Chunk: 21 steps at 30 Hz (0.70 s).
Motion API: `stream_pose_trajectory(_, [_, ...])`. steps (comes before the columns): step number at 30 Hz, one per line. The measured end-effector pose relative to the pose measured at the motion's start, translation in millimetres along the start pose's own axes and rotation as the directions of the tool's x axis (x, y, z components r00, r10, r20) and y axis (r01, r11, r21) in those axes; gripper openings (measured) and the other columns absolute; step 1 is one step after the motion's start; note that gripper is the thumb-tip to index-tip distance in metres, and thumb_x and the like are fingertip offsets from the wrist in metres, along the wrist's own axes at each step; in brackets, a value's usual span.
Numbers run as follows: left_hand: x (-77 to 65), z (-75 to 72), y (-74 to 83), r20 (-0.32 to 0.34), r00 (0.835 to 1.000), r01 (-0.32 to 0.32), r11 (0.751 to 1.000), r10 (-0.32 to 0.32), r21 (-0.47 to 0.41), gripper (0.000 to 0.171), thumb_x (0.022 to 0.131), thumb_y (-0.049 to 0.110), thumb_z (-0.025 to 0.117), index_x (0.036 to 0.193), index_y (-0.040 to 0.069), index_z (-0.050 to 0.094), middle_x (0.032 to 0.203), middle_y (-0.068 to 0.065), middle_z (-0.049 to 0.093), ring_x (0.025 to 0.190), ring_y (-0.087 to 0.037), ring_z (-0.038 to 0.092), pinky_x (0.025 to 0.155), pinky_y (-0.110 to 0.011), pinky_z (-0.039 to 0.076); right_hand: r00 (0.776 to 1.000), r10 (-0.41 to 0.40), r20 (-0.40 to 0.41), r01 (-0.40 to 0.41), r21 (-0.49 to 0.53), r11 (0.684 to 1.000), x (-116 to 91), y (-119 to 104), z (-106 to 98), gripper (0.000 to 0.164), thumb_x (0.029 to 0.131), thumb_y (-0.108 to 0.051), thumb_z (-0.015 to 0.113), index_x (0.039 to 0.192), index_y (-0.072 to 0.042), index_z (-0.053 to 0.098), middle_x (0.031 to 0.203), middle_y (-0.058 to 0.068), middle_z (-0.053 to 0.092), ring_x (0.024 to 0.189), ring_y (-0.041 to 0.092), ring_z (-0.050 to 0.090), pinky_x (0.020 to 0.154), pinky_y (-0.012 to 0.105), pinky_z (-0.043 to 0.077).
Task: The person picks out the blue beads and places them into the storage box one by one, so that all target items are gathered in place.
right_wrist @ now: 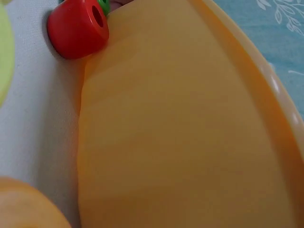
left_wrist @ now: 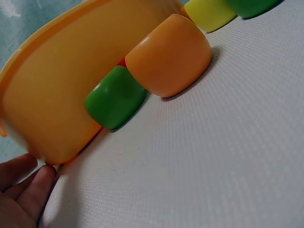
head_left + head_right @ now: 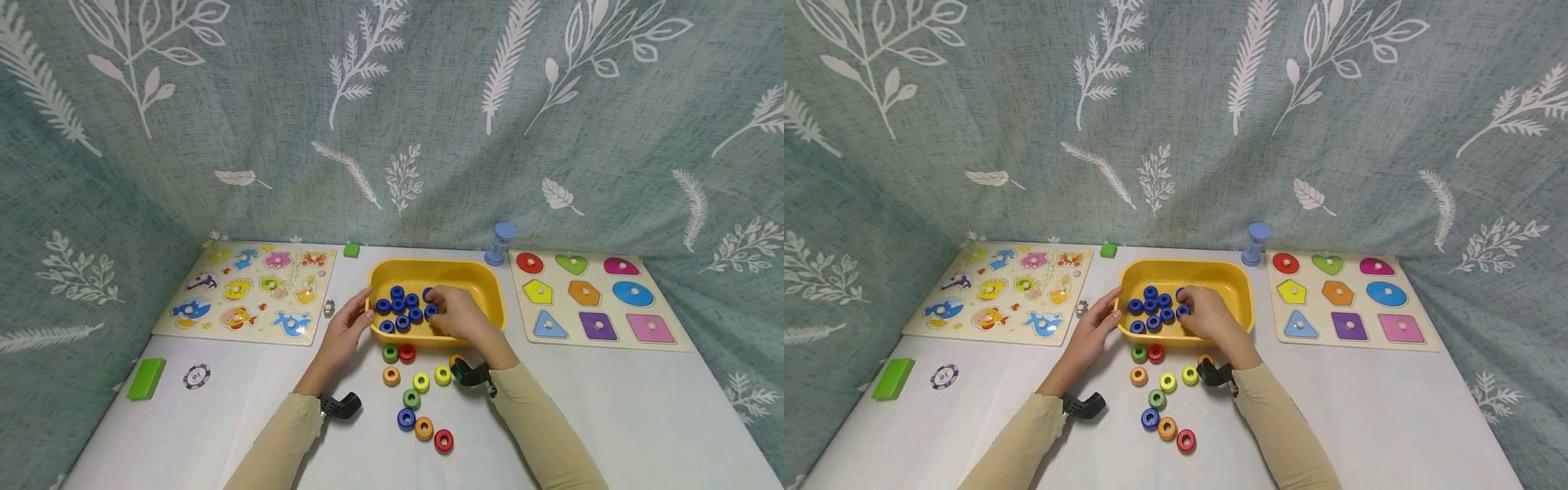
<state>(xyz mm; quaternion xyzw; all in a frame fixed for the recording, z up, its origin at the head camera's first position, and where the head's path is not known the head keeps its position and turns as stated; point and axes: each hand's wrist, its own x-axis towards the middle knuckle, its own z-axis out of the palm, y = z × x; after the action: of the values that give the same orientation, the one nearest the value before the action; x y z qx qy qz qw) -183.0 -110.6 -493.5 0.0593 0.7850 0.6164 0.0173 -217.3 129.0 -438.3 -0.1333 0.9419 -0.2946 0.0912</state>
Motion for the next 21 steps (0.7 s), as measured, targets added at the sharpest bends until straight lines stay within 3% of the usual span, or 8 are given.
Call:
stream_pose_trajectory(4, [-0.1, 0.1, 0.2, -0.001, 1.000, 0.018, 1.000, -0.018, -0.004, 0.047, 0.101, 0.027, 0.052, 0.147, 0.027, 0.044, 0.154, 0.001, 0.040, 0.140, -0.028, 0.043, 0.113, -0.046, 0.040, 1.000, -0.004, -0.020, 0.005, 0.010, 1.000, -2, 1, 0, 0.030, 0.084, -0.011, 0.070, 0.114, -0.010, 0.066, 0.110, 0.009, 0.069, 0.103, 0.026, 0.064, 0.090, 0.041, 0.055])
stream_pose_trajectory(7, [0.6, 0.3, 0.2, 0.002, 1.000, 0.012, 1.000, -0.012, -0.006, 0.047, 0.101, 0.026, 0.051, 0.147, 0.025, 0.043, 0.155, 0.001, 0.040, 0.140, -0.029, 0.042, 0.113, -0.046, 0.039, 0.993, -0.074, -0.093, 0.076, 0.011, 0.997, -10, -2, -2, 0.024, 0.085, -0.010, 0.068, 0.110, -0.008, 0.067, 0.107, 0.008, 0.070, 0.090, 0.021, 0.065, 0.080, 0.035, 0.056])
stream_pose_trajectory(10, [1.6, 0.4, 0.3, -0.001, 1.000, -0.002, 1.000, 0.002, -0.005, 0.047, 0.101, 0.025, 0.051, 0.147, 0.024, 0.043, 0.155, -0.001, 0.040, 0.140, -0.030, 0.042, 0.113, -0.046, 0.040, 0.954, -0.221, -0.201, 0.233, 0.039, 0.972, -29, -11, -5, 0.015, 0.085, -0.008, 0.068, 0.100, -0.007, 0.069, 0.095, 0.004, 0.070, 0.075, 0.014, 0.059, 0.067, 0.027, 0.053])
stream_pose_trajectory(12, [1.5, 0.5, 0.5, -0.001, 1.000, -0.011, 1.000, 0.011, -0.007, 0.047, 0.101, 0.025, 0.051, 0.147, 0.023, 0.043, 0.155, -0.003, 0.040, 0.140, -0.031, 0.042, 0.113, -0.047, 0.040, 0.919, -0.332, -0.211, 0.355, 0.079, 0.932, -48, -17, -6, 0.009, 0.084, -0.007, 0.069, 0.093, -0.007, 0.069, 0.088, 0.001, 0.068, 0.070, 0.011, 0.055, 0.061, 0.023, 0.050])
stream_pose_trajectory(14, [0.6, 0.7, 0.5, -0.005, 1.000, -0.003, 1.000, 0.003, -0.006, 0.047, 0.100, 0.026, 0.052, 0.147, 0.025, 0.044, 0.155, -0.001, 0.040, 0.140, -0.030, 0.043, 0.113, -0.046, 0.040, 0.899, -0.419, -0.124, 0.434, 0.141, 0.890, -66, -22, -4, 0.008, 0.084, -0.010, 0.070, 0.092, -0.009, 0.070, 0.083, -0.003, 0.067, 0.068, 0.006, 0.053, 0.059, 0.020, 0.050])
stream_pose_trajectory(16, [-0.1, 0.7, 0.4, -0.004, 1.000, -0.001, 1.000, 0.001, -0.008, 0.047, 0.100, 0.025, 0.052, 0.147, 0.025, 0.044, 0.154, -0.002, 0.041, 0.139, -0.030, 0.043, 0.113, -0.046, 0.040, 0.881, -0.473, 0.016, 0.461, 0.200, 0.865, -81, -24, 0, 0.010, 0.085, -0.011, 0.070, 0.094, -0.010, 0.071, 0.084, -0.006, 0.067, 0.068, 0.004, 0.052, 0.059, 0.017, 0.050])
stream_pose_trajectory(18, [-0.9, 0.4, 0.4, -0.002, 1.000, 0.005, 1.000, -0.005, -0.010, 0.046, 0.101, 0.025, 0.052, 0.146, 0.026, 0.044, 0.154, -0.002, 0.041, 0.139, -0.029, 0.044, 0.113, -0.046, 0.040, 0.865, -0.476, 0.157, 0.437, 0.226, 0.870, -90, -23, 7, 0.014, 0.086, -0.013, 0.069, 0.099, -0.012, 0.072, 0.087, -0.008, 0.068, 0.068, 0.002, 0.051, 0.060, 0.015, 0.049])
stream_pose_trajectory(21, [-0.2, -1.0, 2.7, -0.002, 1.000, 0.004, 1.000, -0.004, -0.010, 0.046, 0.101, 0.024, 0.052, 0.147, 0.023, 0.044, 0.154, -0.003, 0.041, 0.139, -0.030, 0.043, 0.114, -0.046, 0.039, 0.847, -0.449, 0.283, 0.398, 0.221, 0.890, -96, -22, 18, 0.019, 0.086, -0.014, 0.069, 0.104, -0.013, 0.072, 0.092, -0.008, 0.069, 0.070, 0.001, 0.051, 0.063, 0.014, 0.047])
